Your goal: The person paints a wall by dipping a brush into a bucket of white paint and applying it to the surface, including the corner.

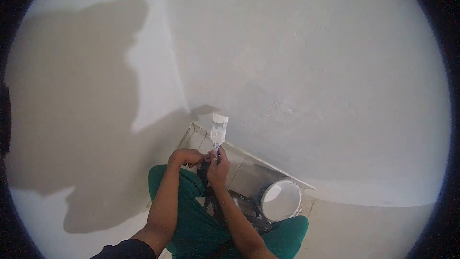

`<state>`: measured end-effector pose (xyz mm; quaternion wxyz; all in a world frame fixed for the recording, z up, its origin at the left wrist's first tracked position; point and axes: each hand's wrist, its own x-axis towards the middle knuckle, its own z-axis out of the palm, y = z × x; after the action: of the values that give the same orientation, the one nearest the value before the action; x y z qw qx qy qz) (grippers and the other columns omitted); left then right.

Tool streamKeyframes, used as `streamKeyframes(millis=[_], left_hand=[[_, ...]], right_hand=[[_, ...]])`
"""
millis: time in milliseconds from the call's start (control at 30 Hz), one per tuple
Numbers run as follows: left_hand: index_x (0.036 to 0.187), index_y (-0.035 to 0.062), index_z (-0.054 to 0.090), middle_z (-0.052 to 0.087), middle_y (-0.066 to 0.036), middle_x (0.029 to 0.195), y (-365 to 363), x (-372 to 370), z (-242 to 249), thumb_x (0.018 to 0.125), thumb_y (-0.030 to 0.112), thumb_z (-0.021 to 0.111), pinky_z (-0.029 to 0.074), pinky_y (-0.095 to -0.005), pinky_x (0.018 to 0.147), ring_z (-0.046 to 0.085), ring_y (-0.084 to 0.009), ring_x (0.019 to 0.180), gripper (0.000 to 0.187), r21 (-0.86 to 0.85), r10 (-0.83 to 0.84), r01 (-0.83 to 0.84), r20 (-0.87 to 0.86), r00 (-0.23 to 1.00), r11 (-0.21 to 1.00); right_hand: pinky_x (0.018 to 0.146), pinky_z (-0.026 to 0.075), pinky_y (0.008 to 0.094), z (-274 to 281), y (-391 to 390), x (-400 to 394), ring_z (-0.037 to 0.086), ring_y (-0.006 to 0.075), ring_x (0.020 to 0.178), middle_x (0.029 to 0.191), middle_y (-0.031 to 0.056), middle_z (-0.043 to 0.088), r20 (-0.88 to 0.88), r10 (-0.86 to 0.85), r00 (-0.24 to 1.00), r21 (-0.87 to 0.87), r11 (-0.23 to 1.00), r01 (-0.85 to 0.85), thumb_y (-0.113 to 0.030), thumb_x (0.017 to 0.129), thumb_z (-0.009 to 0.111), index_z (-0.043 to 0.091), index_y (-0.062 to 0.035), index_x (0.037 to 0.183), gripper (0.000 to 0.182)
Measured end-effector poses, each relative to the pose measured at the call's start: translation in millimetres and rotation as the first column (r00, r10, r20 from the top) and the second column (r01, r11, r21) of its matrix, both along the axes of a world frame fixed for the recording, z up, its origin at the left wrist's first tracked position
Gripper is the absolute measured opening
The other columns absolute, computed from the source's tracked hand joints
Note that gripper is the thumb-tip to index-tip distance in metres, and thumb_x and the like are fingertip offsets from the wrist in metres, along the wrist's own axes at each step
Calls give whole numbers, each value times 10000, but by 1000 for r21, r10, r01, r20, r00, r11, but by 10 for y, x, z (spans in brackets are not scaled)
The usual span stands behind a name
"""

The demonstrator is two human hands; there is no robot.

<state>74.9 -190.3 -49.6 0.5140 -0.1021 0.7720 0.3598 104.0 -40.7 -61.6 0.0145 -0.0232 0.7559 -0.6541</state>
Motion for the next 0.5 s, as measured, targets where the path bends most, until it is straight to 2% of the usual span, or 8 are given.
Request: streamKeyframes(millis=[33,133,233,333,433,500], left_hand=[[810,86,673,624,-78,703,6,-6,-49,796,350,415,407,-385,619,549,-213,632,369,-6,-14,14,4,1000,1000],[817,92,674,612,-79,694,-11,-9,-117,792,347,413,400,-385,610,538,-211,623,366,56,-54,56,-43,998,997],[820,88,674,613,-87,698,-1,-24,-74,786,345,412,395,-389,592,536,-214,618,368,34,23,-25,34,999,999],[823,85,673,619,-94,705,19,-61,-91,782,345,409,393,-390,583,535,-215,612,373,28,-17,16,29,999,999],[819,83,675,618,-101,694,24,-44,-122,781,349,407,390,-391,575,532,-218,604,379,69,-9,10,-18,1000,998],[816,81,676,621,-103,702,33,-49,-128,780,350,408,396,-399,585,536,-222,610,382,49,-5,5,3,1000,999]], right_hand=[[632,480,273,25,19,22,611,144,733,815,98,611,-44,-10,999,-14,1000,10,-166,965,475,512,47,1081,245],[641,434,258,203,96,7,522,113,716,798,64,542,-68,45,997,141,989,-35,-166,980,434,472,20,1138,247],[692,393,251,537,4,-85,432,100,733,821,41,474,-127,23,992,-103,994,-36,-195,990,410,462,15,1129,257],[739,374,249,947,-58,-178,404,101,778,837,24,434,-127,18,992,-163,986,-39,-229,995,403,463,13,1112,275],[766,394,258,988,-139,-308,440,107,798,860,33,468,-178,-22,984,-131,991,-2,-211,988,430,474,14,1094,252],[802,409,267,1004,-202,-347,485,114,828,877,48,515,-178,-35,983,-211,977,-4,-186,978,454,483,18,1078,230]])
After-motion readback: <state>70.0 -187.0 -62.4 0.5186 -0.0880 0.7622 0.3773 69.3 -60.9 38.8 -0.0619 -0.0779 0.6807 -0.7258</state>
